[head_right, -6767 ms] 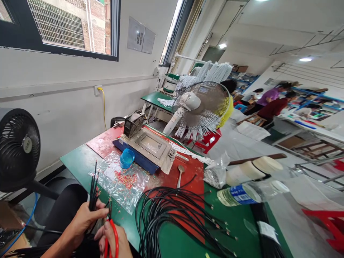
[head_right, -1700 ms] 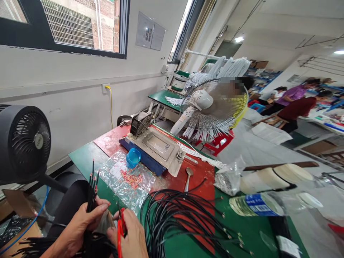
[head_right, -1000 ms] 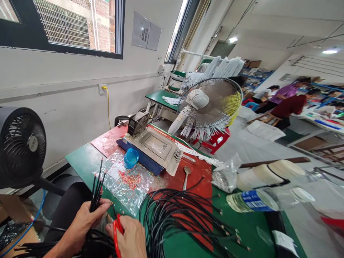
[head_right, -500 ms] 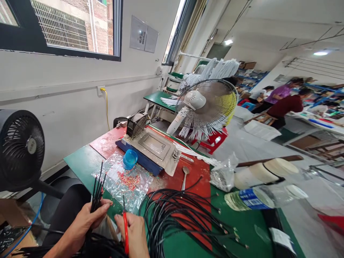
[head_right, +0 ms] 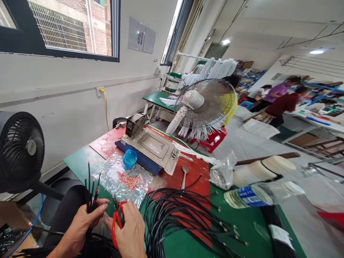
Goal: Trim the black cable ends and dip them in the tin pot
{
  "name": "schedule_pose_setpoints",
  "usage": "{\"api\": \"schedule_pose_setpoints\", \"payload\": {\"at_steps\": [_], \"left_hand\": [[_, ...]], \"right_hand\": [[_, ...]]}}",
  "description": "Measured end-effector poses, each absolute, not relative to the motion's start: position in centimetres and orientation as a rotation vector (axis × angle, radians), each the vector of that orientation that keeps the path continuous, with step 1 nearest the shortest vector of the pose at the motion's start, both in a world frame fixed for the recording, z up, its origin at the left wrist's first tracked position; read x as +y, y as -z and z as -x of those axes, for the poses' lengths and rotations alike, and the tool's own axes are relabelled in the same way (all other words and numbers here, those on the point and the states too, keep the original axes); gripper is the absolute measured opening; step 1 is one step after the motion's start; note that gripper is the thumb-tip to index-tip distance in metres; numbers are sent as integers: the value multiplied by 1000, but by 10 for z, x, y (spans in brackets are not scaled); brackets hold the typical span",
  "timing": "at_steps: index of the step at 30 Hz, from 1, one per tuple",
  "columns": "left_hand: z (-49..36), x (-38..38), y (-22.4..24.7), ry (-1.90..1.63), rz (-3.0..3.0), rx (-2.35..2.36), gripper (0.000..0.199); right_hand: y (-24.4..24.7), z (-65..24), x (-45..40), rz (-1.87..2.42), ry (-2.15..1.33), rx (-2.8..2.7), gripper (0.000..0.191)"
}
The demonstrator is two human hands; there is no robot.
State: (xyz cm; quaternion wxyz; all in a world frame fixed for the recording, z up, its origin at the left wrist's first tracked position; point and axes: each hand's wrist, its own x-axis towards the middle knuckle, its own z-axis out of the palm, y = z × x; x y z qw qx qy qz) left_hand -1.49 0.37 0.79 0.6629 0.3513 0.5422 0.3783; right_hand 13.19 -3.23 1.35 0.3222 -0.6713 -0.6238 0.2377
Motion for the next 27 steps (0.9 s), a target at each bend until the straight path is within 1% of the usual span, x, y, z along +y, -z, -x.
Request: {"api": "schedule_pose_setpoints", "payload": {"at_steps": [3,12,22,25,27], "left_hand": [[15,4,-8,-870,-772,1233,43],[11,3,-14,-899,-742,1290,45],[11,2,-17,-900,-745,1281,45],[11,3,-17,-895,-742,1286,46],[11,4,-16,-881,-732,1274,46]], "right_hand": [[-9,-133,-40,1837,-375,-1759,18],[14,-134,-45,1772,-49,-1839,9],[16,-135,-47,1779,-52,-1845,10],[18,-135,-47,1761,-70,-1854,15],[18,-136,-46,1763,-177,-1830,23]]}}
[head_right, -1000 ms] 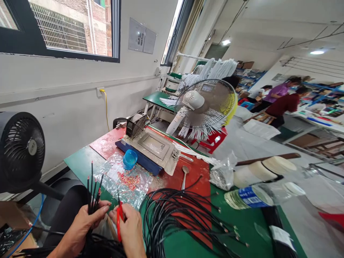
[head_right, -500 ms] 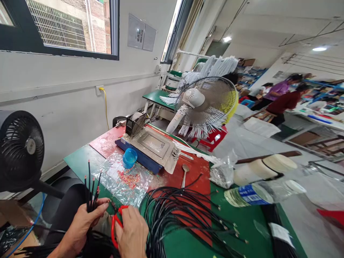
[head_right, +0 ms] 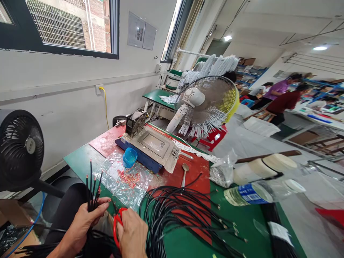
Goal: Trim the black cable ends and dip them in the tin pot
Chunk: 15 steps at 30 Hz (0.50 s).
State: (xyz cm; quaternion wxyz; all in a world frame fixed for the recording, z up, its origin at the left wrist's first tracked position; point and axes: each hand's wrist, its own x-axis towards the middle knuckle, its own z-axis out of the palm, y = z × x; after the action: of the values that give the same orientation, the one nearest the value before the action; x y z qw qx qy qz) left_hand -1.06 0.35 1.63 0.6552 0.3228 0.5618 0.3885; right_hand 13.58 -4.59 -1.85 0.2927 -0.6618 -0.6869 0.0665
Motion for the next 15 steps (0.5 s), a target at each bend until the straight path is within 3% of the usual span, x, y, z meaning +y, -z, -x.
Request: {"api": "schedule_pose_setpoints", "payload": {"at_steps": [8,15], "left_hand": [[12,1,-9,-746,-742,1070,44],[11,0,-9,-766,-731,1050,38]], "right_hand": [[2,-134,-26,1514,-1418,-950,51],[-9,-123,-19,1359,-1528,-804,48]]}}
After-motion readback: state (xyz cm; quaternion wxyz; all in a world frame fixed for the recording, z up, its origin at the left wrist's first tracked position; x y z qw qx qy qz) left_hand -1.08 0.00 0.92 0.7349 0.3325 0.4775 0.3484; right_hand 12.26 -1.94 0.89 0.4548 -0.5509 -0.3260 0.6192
